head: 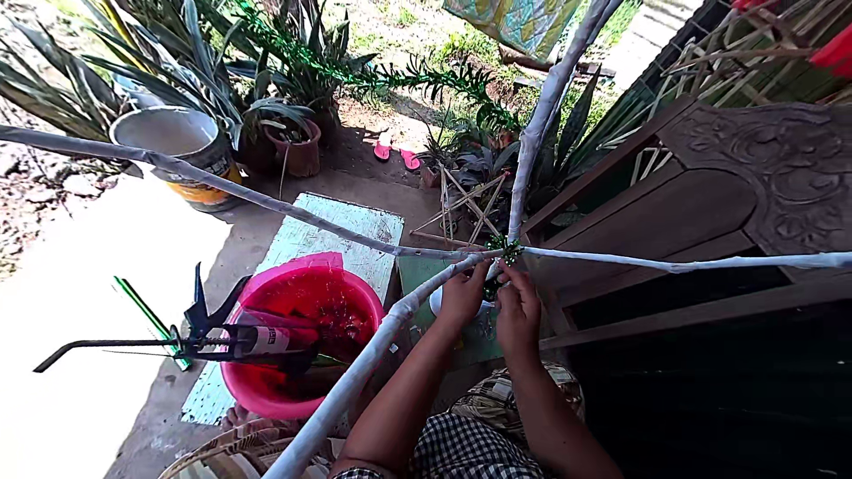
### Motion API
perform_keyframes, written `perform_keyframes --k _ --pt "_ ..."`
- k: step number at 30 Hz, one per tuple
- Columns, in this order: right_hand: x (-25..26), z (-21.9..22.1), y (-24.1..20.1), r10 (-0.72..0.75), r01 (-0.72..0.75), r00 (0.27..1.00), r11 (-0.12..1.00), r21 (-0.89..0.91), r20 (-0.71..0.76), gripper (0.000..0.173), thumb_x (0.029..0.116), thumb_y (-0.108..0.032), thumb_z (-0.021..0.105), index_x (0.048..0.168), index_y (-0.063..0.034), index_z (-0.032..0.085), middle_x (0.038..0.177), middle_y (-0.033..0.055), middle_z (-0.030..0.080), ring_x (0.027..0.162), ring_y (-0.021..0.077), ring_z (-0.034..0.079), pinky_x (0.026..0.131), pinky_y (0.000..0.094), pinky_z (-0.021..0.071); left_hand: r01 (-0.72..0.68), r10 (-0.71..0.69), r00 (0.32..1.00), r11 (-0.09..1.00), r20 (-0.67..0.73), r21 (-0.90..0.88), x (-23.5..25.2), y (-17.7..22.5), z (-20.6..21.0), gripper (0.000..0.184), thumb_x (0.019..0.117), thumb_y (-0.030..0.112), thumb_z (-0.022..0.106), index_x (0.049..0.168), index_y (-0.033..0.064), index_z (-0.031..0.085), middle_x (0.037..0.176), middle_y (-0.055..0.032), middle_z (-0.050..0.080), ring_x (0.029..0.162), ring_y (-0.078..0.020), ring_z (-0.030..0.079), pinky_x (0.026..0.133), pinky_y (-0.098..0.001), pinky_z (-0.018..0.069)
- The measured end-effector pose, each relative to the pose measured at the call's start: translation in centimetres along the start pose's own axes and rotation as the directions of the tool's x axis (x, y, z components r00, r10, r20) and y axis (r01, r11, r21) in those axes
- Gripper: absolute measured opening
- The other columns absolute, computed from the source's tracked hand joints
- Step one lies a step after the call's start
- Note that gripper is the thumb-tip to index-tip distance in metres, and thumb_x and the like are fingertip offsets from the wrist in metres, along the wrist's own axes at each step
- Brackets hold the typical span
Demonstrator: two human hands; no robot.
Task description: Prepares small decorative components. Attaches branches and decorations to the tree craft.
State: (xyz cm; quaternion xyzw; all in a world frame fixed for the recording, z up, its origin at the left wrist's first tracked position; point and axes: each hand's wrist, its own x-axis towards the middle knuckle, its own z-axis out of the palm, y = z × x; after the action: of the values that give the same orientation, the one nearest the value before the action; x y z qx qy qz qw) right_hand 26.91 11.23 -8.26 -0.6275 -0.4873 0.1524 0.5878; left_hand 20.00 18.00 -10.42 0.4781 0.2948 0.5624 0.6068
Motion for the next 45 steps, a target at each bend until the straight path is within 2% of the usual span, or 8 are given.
perform_keyframes --k 4,14,17,20,25,30,37,45 --pt "-0.1 -0.1 -0.3 0.080 -0.080 0.997 0.995 0.061 0.011 0.042 0.0947 -0.004 0.042 0.128 0.0012 0.066 0.106 0.0077 0.057 0.078 0.0052 0.053 0.067 0.0192 0.0450 0.014 -0.014 1.000 1.000 0.014 0.006 0.1 0.2 0.1 0.017 0.1051 0.009 0.054 0.115 0.0010 0.065 0.103 -0.0052 0.067 0.086 -0.0077 0.065 0.081 -0.0291 0.0558" --pt "0.1 0.2 -0.1 0.003 -0.003 1.000 0.998 -0.062 -0.001 0.042 0.0975 -0.004 0.040 0.130 0.0018 0.066 0.106 0.0093 0.057 0.081 0.0060 0.053 0.068 0.0184 0.0444 -0.009 0.008 1.000 0.998 0.019 0.057 0.0 0.5 0.0 0.017 0.1059 0.011 0.054 0.114 0.0014 0.066 0.103 -0.0058 0.067 0.086 -0.0075 0.064 0.079 -0.0275 0.0548" --pt "0.1 0.3 -0.2 0.029 -0.029 1.000 0.999 -0.030 0.004 0.043 0.0973 -0.003 0.039 0.131 0.0030 0.065 0.106 0.0091 0.058 0.080 0.0059 0.053 0.069 0.0182 0.0442 -0.049 0.049 0.999 0.989 0.004 0.142 -0.3 0.5 0.1 0.019 0.1056 0.012 0.055 0.116 0.0012 0.068 0.113 -0.0096 0.066 0.091 -0.0104 0.067 0.082 -0.0293 0.0571" --pt "0.2 0.4 -0.1 0.059 -0.059 0.998 0.998 0.015 0.011 0.045 0.0966 -0.003 0.040 0.134 0.0027 0.063 0.106 0.0086 0.058 0.082 0.0062 0.053 0.070 0.0193 0.0449 -0.140 0.145 0.989 0.953 0.002 0.270 -0.4 0.2 0.2 0.018 0.1042 0.011 0.056 0.112 0.0005 0.070 0.110 -0.0114 0.068 0.093 -0.0144 0.066 0.083 -0.0323 0.0560" --pt "0.1 0.4 -0.7 -0.076 0.082 0.997 0.958 -0.276 0.030 0.045 0.0971 -0.005 0.044 0.137 -0.0002 0.063 0.115 0.0158 0.061 0.103 0.0190 0.059 0.088 0.0330 0.0511 -0.333 0.359 0.933 0.826 0.032 0.456 -0.5 -0.2 0.2 0.014 0.1000 0.005 0.061 0.107 -0.0023 0.071 0.112 -0.0163 0.070 0.098 -0.0207 0.069 0.087 -0.0355 0.0575" --pt "0.2 0.1 -1.3 -0.109 0.120 0.993 0.880 -0.460 0.050 0.043 0.0995 -0.007 0.042 0.137 -0.0035 0.064 0.115 0.0164 0.062 0.098 0.0243 0.063 0.079 0.0414 0.0546 -0.387 0.419 0.905 0.729 0.078 0.565 -0.7 0.3 0.0 0.012 0.0974 0.004 0.064 0.103 -0.0005 0.074 0.110 -0.0150 0.073 0.105 -0.0242 0.070 0.096 -0.0397 0.0552" --pt "0.4 -1.0 -1.8 -0.104 0.132 0.991 0.853 -0.505 0.082 0.041 0.1009 -0.009 0.043 0.132 -0.0051 0.069 0.112 0.0160 0.064 0.096 0.0251 0.064 0.078 0.0428 0.0546 -0.326 0.354 0.934 0.798 0.044 0.508 -0.7 0.6 0.0 0.013 0.0984 0.006 0.064 0.102 0.0016 0.076 0.100 -0.0124 0.075 0.096 -0.0197 0.072 0.090 -0.0399 0.0572" --pt "0.3 -3.4 -1.7 -0.134 0.146 0.989 0.912 -0.384 0.056 0.036 0.0962 -0.004 0.044 0.118 -0.0035 0.073 0.107 0.0131 0.065 0.089 0.0179 0.063 0.074 0.0345 0.0537 -0.018 0.030 0.998 0.973 -0.047 0.230 -1.3 1.5 0.9 0.017 0.1022 0.011 0.062 0.106 -0.0008 0.074 0.093 -0.0080 0.073 0.079 -0.0082 0.068 0.077 -0.0285 0.0575"
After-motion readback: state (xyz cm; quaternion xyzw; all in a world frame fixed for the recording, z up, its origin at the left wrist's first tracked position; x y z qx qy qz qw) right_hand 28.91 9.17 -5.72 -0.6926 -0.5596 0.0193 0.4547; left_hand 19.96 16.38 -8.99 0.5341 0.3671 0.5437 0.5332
